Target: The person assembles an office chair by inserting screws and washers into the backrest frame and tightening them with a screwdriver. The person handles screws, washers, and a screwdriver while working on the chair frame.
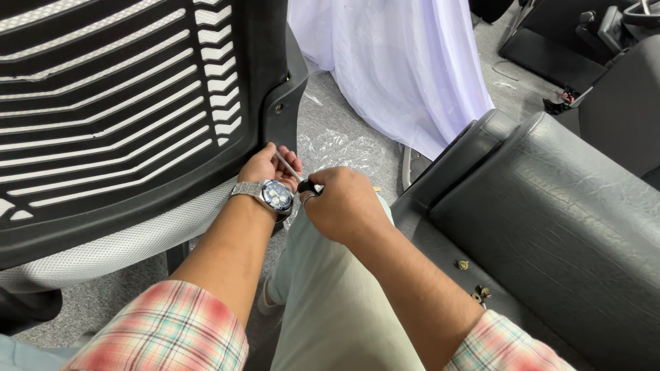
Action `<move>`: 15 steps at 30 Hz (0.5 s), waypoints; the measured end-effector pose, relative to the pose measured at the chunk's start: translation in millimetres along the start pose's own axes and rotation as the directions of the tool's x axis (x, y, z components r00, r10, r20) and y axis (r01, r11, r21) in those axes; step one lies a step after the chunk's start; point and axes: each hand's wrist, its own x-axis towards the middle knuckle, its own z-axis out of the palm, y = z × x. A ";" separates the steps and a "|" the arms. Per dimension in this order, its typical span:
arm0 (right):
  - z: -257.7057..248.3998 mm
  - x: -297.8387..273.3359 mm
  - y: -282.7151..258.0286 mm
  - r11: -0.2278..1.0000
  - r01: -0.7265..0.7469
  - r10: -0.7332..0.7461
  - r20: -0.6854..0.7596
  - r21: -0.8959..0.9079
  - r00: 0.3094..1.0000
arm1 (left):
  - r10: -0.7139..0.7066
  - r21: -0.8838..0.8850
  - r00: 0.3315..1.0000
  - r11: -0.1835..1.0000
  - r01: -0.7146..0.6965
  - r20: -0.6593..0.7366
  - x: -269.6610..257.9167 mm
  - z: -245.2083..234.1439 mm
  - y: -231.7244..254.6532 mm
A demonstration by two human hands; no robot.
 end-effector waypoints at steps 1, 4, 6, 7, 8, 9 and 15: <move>0.5 2.0 0.6 0.999 -0.036 0.036 0.019 0.006 0.999 | -0.026 0.025 1.000 0.999 0.026 0.007 2.8 -1.1 0.0; 2.7 6.6 3.3 0.997 -0.078 0.079 0.047 -0.004 0.996 | -0.069 0.021 0.998 0.997 0.069 0.011 3.8 -7.4 1.1; 4.7 8.2 5.6 0.999 -0.017 0.018 0.022 -0.038 1.000 | -0.065 0.022 0.997 0.998 0.066 -0.038 -3.0 -10.6 -0.2; 6.4 8.3 6.7 0.999 -0.035 0.036 0.018 -0.032 0.999 | -0.049 0.033 0.995 0.998 0.052 -0.089 -8.7 -13.8 0.9; 8.2 8.4 7.7 0.998 -0.053 0.053 0.014 -0.027 0.998 | -0.032 0.044 0.990 0.998 0.039 -0.141 -15.4 -16.9 1.8; 9.9 8.3 8.6 0.997 -0.071 0.071 0.009 -0.020 0.997 | 0.013 0.091 0.985 0.996 0.003 -0.174 -22.8 -19.6 1.7; 17.2 7.5 4.6 0.996 -0.093 0.093 -0.008 -0.013 0.996 | 0.361 0.447 0.871 0.874 -0.190 -0.334 -54.7 -12.4 8.6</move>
